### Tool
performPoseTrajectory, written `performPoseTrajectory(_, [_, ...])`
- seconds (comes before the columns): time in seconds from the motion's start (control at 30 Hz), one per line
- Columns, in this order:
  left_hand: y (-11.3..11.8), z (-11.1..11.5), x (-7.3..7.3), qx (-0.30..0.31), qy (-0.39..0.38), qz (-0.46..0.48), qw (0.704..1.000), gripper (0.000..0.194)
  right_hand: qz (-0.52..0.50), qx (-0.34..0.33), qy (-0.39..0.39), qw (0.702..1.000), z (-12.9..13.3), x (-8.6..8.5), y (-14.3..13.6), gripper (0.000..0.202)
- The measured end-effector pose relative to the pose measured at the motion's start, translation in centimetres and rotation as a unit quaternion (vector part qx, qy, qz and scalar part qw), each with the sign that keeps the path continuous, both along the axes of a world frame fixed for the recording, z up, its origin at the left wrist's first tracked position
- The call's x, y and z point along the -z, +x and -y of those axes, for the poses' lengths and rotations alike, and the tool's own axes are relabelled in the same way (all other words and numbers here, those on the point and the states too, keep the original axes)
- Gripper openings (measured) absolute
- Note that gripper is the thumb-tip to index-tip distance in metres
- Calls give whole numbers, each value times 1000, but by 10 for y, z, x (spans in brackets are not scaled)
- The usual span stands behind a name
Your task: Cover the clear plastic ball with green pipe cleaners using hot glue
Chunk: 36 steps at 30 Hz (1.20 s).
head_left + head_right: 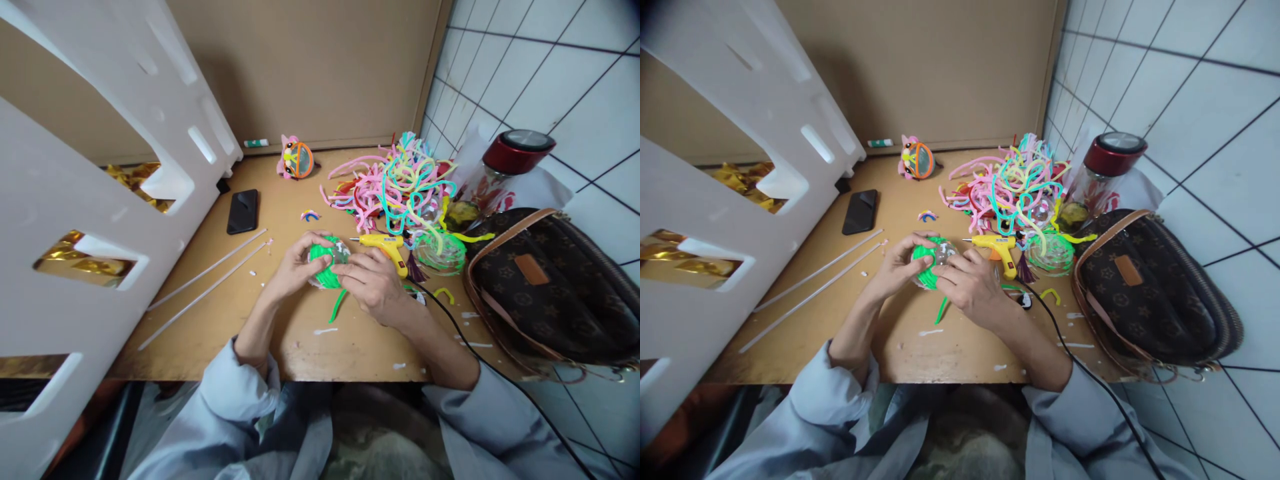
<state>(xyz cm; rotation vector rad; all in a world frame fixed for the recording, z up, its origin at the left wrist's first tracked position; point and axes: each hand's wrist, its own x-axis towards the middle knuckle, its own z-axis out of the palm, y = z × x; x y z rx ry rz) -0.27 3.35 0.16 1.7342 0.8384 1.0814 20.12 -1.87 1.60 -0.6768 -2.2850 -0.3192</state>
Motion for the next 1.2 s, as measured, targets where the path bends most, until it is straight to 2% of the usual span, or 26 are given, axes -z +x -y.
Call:
performPoseTrajectory(0.23, [0,1,-2,0,-7,7,1000,34,4,19,-1,1000,-1,3,0,34])
performPoseTrajectory(0.8, [1,0,0,-7,-17,11,1000,30,-14,5,-10,1000,-1,3,-1,28])
performPoseTrajectory(1.07, [3,-1,1,-31,-15,14,999,29,-27,36,-70,997,-1,3,1,20])
performPoseTrajectory(1.2, [3,-4,2,-35,-16,13,999,27,-65,35,-165,984,-3,4,4,18])
